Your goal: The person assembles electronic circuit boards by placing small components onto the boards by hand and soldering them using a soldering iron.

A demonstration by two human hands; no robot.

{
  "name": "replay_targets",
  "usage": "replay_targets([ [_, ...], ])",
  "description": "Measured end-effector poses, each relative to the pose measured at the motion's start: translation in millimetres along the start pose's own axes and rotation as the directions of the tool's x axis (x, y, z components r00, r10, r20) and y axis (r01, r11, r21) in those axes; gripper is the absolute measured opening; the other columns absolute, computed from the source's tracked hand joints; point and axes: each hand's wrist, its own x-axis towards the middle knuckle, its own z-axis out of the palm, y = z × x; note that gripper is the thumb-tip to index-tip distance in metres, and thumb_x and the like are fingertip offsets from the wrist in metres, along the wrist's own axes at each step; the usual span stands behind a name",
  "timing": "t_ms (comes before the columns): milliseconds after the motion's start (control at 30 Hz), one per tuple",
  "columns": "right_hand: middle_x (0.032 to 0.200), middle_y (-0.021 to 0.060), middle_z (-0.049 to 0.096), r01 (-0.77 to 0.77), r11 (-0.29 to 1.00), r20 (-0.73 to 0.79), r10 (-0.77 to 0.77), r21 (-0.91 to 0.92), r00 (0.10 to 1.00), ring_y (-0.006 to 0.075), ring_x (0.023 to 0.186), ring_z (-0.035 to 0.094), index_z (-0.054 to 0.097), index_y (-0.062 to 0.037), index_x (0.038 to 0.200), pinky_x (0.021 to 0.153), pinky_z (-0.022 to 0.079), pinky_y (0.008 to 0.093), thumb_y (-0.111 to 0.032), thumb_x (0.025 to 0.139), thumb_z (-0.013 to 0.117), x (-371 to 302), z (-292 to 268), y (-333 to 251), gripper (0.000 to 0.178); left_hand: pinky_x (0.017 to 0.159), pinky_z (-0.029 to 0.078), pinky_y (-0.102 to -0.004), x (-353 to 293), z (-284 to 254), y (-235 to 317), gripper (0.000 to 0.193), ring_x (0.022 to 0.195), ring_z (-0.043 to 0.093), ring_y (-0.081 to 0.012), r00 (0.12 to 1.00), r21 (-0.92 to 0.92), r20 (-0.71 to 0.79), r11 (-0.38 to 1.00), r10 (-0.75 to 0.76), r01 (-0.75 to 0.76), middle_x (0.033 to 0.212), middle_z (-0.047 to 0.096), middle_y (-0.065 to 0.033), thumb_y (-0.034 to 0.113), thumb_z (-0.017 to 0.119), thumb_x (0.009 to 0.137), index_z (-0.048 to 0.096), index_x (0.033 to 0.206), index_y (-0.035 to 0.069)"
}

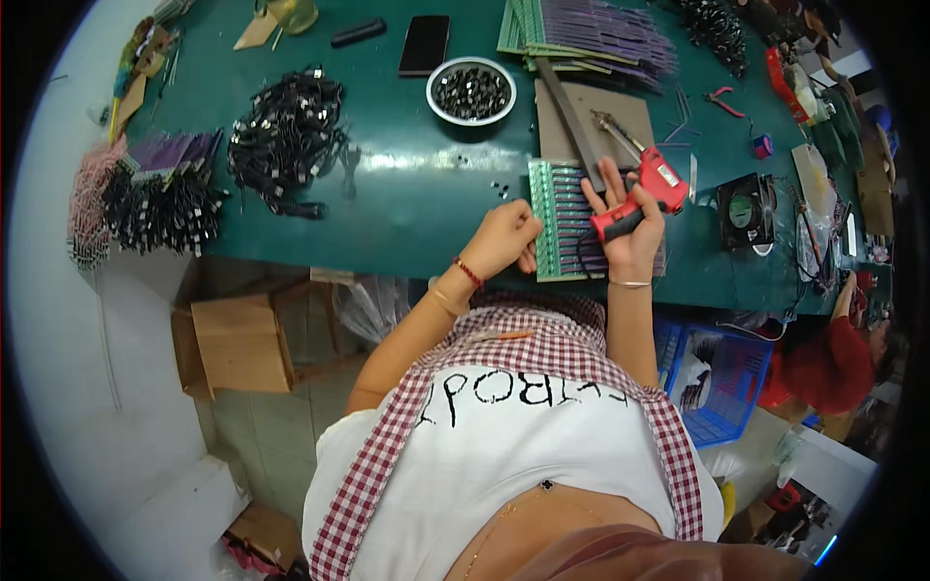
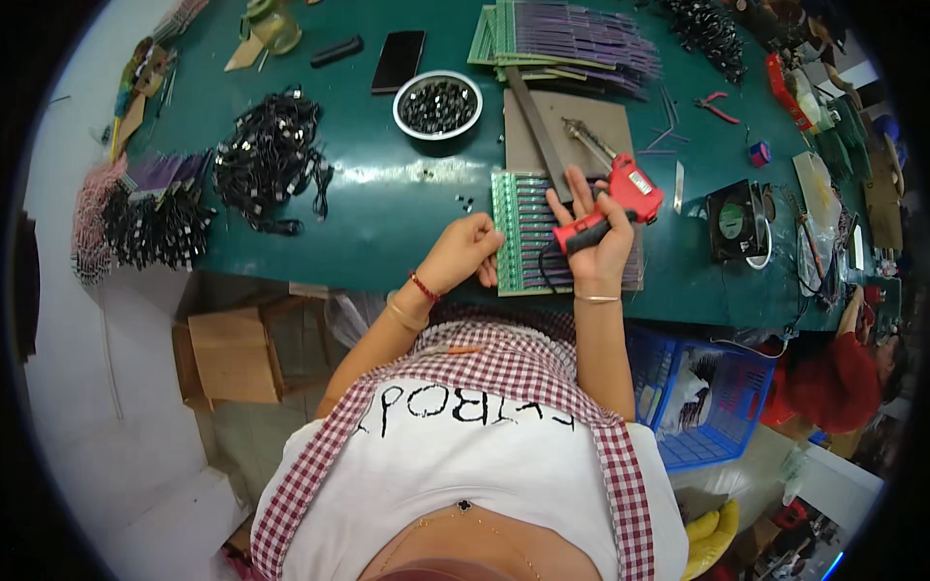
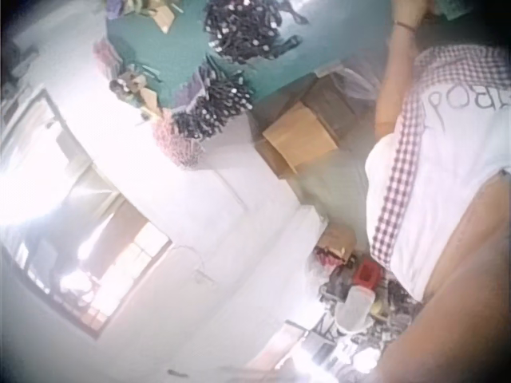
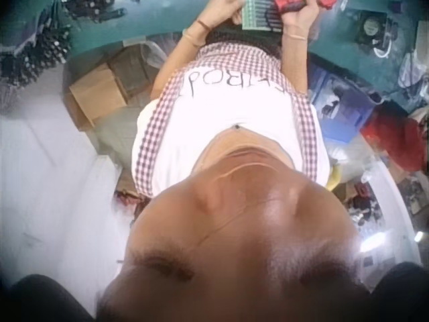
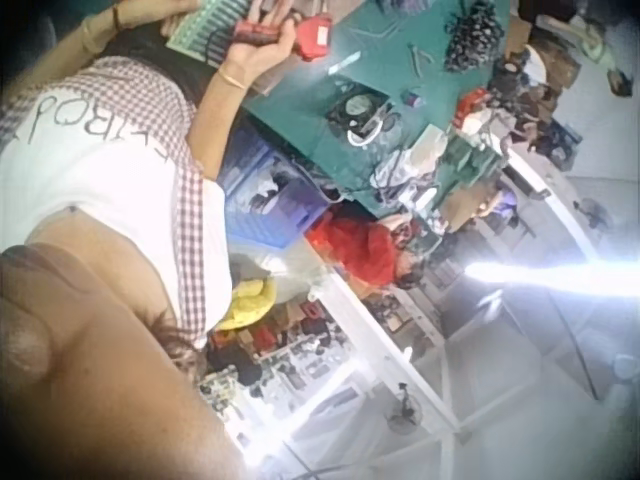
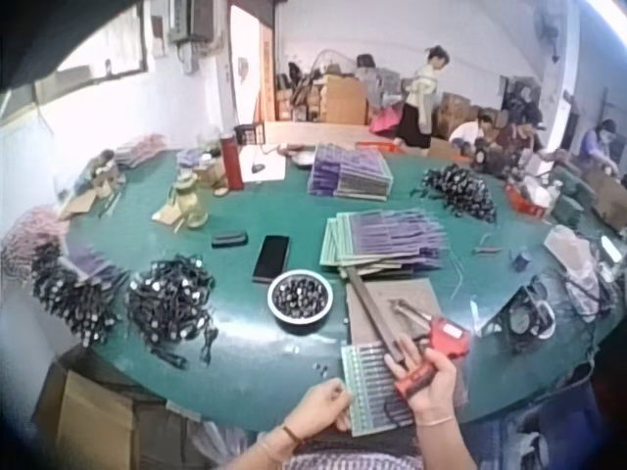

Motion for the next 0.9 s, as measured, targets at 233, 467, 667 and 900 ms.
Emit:
replay_targets([
  [233,0.117,0.0331,0.048,0.003,1.0,-0.005,-0.003,0.012,1.0,0.038,0.123,0.039,0.047,-0.0013,0.098,0.098,0.033,0.0623,-0.002,0.081,0.048,-1.1,9.9,3.3,0.017,0.039,0.048,-0.0237,4.1,-4.2,4.3,0.018,0.046,0.059,-0.0172,0.999,0.01,0.033,0.999,-0.033,0.032,0.06,0.056,-0.0096,0.013,0.049,0.091,0.044,0.081,-0.003],
  [467,0.117,0.0326,0.047,0.046,0.999,0.021,-0.046,-0.014,0.999,0.0371,0.124,0.038,0.046,-0.0021,0.1,0.097,0.034,0.0615,-0.002,0.081,0.048,-8.0,9.8,12.3,0.018,0.039,0.049,-0.0257,6.4,-4.7,3.3,0.018,0.047,0.061,-0.0194,0.998,-0.04,0.059,0.999,-0.029,0.032,0.061,0.057,-0.0129,0.01,0.05,0.088,0.043,0.081,-0.004],
  [667,0.119,0.0331,0.046,0.036,0.999,0.05,-0.036,-0.017,0.998,0.0372,0.124,0.038,0.045,-0.002,0.101,0.098,0.033,0.0611,-0.002,0.082,0.047,-8.8,12.4,9.3,0.019,0.039,0.049,-0.0261,13.2,-5.1,4.7,0.016,0.047,0.061,-0.0199,0.997,-0.037,0.069,0.999,-0.023,0.026,0.06,0.057,-0.0133,0.01,0.05,0.088,0.042,0.084,-0.003],
  [900,0.12,0.0332,0.045,0.017,1.0,0.042,-0.017,-0.013,0.999,0.0365,0.126,0.035,0.045,-0.0029,0.102,0.1,0.031,0.0601,-0.003,0.082,0.047,-9.0,11.8,11.9,0.021,0.038,0.049,-0.0262,15.9,-5.7,12.6,0.017,0.045,0.06,-0.0199,0.994,-0.03,0.079,0.997,-0.073,0.076,0.059,0.057,-0.0134,0.011,0.051,0.088,0.04,0.081,-0.002],
])
